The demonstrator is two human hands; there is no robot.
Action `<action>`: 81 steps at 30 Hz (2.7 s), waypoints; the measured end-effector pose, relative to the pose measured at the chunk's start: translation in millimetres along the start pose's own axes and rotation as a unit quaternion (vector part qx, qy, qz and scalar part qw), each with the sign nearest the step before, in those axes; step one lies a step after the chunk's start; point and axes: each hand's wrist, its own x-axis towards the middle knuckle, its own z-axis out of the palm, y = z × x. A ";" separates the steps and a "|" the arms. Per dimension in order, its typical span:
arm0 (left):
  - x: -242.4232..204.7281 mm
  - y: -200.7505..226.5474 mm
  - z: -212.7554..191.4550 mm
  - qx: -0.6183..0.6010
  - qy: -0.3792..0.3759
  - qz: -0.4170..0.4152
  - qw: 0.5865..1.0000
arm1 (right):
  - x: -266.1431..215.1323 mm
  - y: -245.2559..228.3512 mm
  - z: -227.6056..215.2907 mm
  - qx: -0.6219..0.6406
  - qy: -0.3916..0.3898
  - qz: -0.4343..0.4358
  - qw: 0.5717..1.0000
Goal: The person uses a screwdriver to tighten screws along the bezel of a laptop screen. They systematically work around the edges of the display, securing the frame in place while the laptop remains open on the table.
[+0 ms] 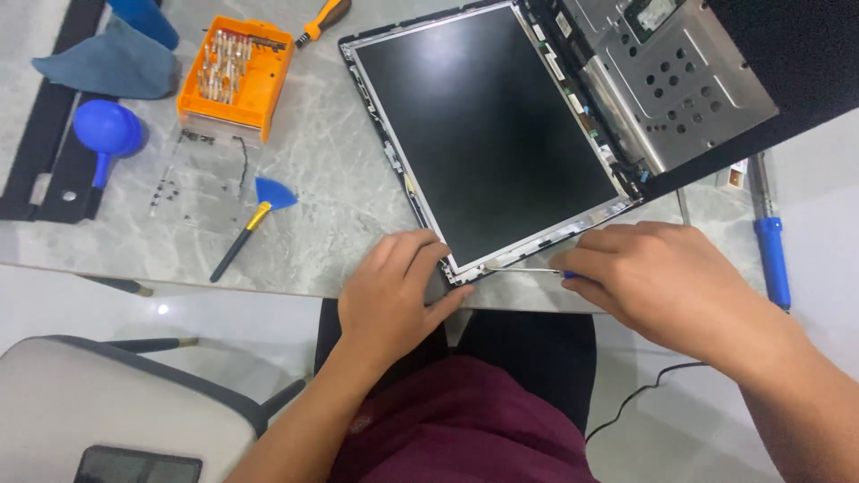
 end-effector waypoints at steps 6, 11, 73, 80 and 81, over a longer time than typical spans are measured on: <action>-3.1 0.6 -2.4 0.037 0.013 0.003 0.999 | 2.3 -6.6 0.6 -0.049 0.044 -0.026 0.997; -2.3 1.8 -3.2 0.031 0.015 -0.004 0.999 | -1.1 -10.6 -1.7 -0.044 0.038 -0.017 0.998; 8.9 2.0 -26.4 -0.151 0.068 0.005 0.986 | -13.4 -32.4 15.6 0.305 0.202 -0.031 0.930; 11.0 3.3 -28.1 -0.149 0.059 0.015 0.987 | -14.6 -33.7 15.7 0.309 0.207 -0.039 0.928; 11.0 3.2 -27.4 -0.149 0.058 0.017 0.987 | -15.2 -33.6 16.8 0.309 0.208 -0.037 0.927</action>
